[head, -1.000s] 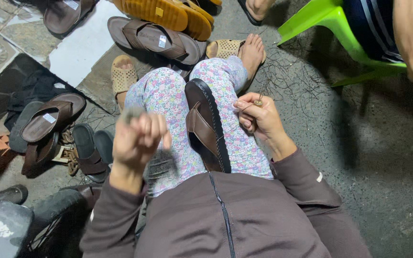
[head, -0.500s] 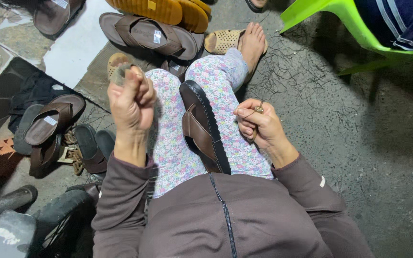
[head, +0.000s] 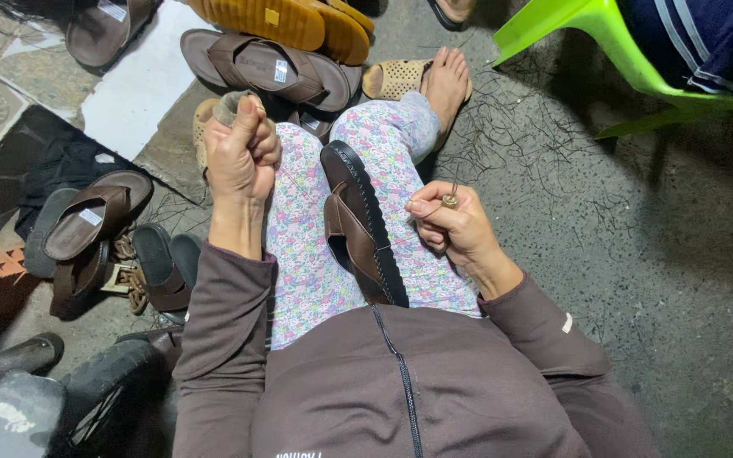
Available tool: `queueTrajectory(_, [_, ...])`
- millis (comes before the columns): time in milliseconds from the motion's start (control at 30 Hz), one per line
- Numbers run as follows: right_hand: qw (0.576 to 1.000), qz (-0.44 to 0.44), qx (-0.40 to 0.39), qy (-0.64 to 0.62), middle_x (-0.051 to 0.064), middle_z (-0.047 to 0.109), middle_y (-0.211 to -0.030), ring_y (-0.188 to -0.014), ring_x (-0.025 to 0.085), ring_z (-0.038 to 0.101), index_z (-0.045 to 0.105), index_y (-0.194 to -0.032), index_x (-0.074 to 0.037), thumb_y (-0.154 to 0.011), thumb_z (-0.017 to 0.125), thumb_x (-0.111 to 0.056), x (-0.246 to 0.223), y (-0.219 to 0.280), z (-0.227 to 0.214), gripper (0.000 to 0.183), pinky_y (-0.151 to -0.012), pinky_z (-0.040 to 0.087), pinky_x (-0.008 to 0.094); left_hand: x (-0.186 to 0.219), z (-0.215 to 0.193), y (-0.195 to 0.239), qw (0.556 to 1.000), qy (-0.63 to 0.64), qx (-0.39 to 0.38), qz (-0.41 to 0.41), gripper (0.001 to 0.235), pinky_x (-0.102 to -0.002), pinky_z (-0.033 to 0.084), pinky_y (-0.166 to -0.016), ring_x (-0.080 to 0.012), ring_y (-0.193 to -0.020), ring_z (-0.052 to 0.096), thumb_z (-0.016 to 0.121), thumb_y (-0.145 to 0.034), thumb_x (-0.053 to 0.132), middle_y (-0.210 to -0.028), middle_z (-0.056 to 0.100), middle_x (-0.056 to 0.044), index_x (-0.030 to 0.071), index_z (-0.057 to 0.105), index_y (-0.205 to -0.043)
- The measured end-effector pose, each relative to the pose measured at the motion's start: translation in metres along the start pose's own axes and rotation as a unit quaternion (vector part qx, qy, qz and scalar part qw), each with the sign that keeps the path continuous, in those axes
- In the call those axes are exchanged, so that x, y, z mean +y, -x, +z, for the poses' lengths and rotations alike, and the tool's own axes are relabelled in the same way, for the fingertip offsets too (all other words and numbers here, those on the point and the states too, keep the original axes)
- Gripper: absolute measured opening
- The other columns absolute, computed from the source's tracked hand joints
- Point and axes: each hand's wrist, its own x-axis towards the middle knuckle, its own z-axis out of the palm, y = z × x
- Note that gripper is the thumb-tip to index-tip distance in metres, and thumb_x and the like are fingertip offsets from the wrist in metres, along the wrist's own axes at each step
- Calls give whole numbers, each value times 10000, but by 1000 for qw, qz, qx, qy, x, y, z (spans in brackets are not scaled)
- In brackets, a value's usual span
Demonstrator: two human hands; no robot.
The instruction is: The person sits on the floor and sews a brown leather sandal using a needle and thread. They hold the sandal on their lap, repeatedly push the needle through the sole, and pull the thread to secure the stitching. The person briefly hands the sandal to another person before resuming the sewing.
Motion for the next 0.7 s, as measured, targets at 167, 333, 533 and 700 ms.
queueTrajectory(167, [986, -55, -6, 155, 189, 660, -715, -318, 79, 437, 668, -988, -13, -845, 663, -68, -26, 10, -18, 153, -295, 313, 167, 39, -13, 29, 987, -111, 42, -108, 225, -218, 354, -318, -80, -388, 376, 635, -941, 232, -494, 369, 4, 48, 551, -841])
queueTrajectory(333, [702, -27, 14, 711, 266, 605, -1029, -977, 440, 634, 648, -1178, -18, -875, 675, -194, -52, 28, -115, 352, -826, 512, 515, 78, -41, 110, 640, -764, 32, 80, 365, -560, 428, -916, -483, -1064, 539, 715, -923, 145, -1171, 532, -302, -73, 598, -1191])
queueTrajectory(533, [685, -11, -46, 727, 142, 698, -1108, -1007, 343, 676, 616, -1272, -146, -936, 546, -274, -58, 61, -53, 366, -866, 522, 475, 10, 21, 186, 795, -605, -37, 6, 334, -391, 533, -690, -321, -716, 686, 749, -835, 318, -756, 671, -180, 30, 670, -983])
queueTrajectory(700, [807, -191, -167, 534, 166, 722, -967, -857, 335, 710, 593, -1298, -94, -903, 573, -156, -32, 63, -7, 400, -743, 580, 439, -47, 17, 182, 901, -410, -71, -126, 312, -228, 545, -529, -122, -570, 690, 824, -766, 177, -604, 699, -113, -7, 653, -951])
